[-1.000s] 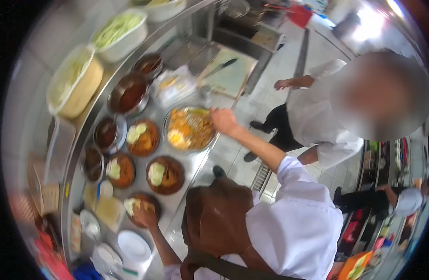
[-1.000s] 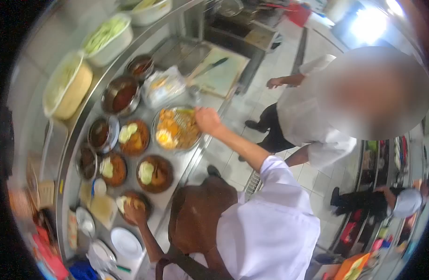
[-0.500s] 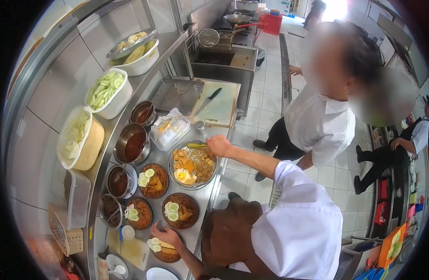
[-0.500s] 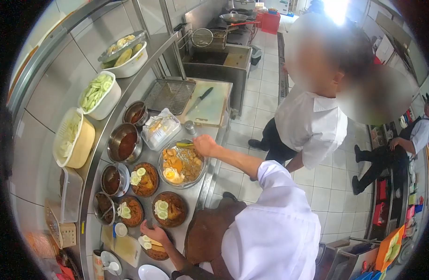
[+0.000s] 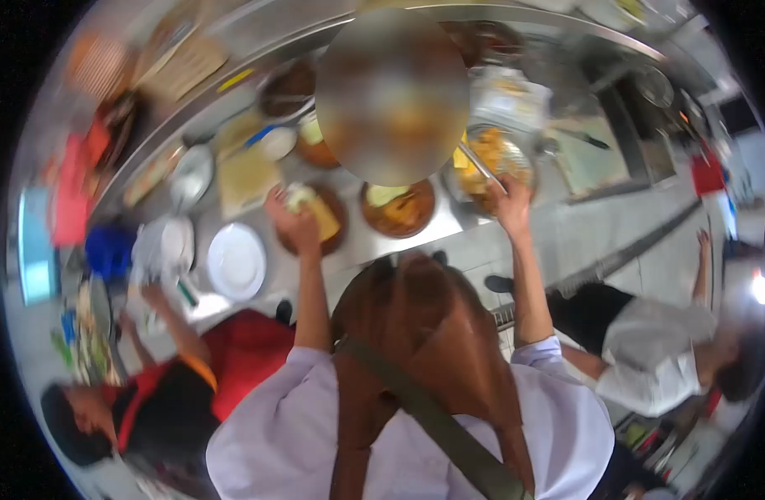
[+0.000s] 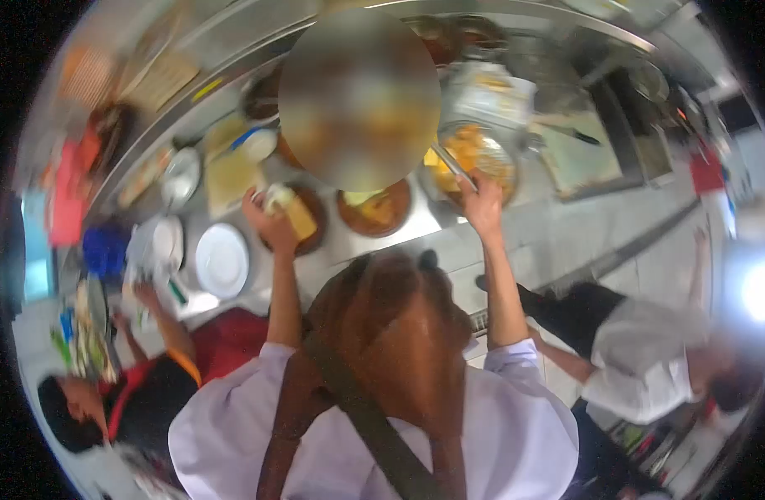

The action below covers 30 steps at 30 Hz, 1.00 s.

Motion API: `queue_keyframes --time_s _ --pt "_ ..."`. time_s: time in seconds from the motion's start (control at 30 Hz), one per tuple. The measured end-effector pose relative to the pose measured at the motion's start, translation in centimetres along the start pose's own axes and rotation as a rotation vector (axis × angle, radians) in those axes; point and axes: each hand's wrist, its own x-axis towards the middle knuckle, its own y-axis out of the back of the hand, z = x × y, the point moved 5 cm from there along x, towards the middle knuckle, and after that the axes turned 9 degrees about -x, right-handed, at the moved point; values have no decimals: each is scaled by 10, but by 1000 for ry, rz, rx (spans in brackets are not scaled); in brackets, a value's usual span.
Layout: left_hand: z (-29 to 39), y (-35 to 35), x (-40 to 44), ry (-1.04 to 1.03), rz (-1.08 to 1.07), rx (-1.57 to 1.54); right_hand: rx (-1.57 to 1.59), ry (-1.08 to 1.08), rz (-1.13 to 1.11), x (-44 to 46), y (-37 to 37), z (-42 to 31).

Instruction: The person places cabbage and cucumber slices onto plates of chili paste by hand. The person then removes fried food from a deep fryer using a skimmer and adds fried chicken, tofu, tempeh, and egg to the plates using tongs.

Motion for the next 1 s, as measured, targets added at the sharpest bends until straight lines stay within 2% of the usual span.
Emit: queue_keyframes --time_s 0.07,0.1,0.17,0.23,0.3,0.37,0.5,0.8,0.9,1.0 --pt "6 27 0 24 46 0 -42 -49 -222 -7 -32 -35" --pt "14 37 2 24 26 34 -33 -34 -252 -11 -52 -46" --pt "1 58 1 7 73 72 14 144 -274 -25 -102 -81" --pt "-12 69 -7 -52 14 167 -14 203 -357 -36 -147 -103" --pt "-31 79 -16 -6 24 125 -137 117 -499 -46 -170 -127" --pt "-38 85 -24 65 -41 139 -205 157 -487 -53 -197 -124" --pt "-45 92 -31 72 -79 87 -406 194 -496 -64 -215 -137" --pt "-21 85 -26 39 -187 52 -480 190 -499 -81 -241 -135" --pt "-16 79 -23 -32 -187 -57 -451 179 -426 -86 -232 -133" --pt "-29 70 -24 -224 -127 27 -502 265 -343 -94 -229 -131"
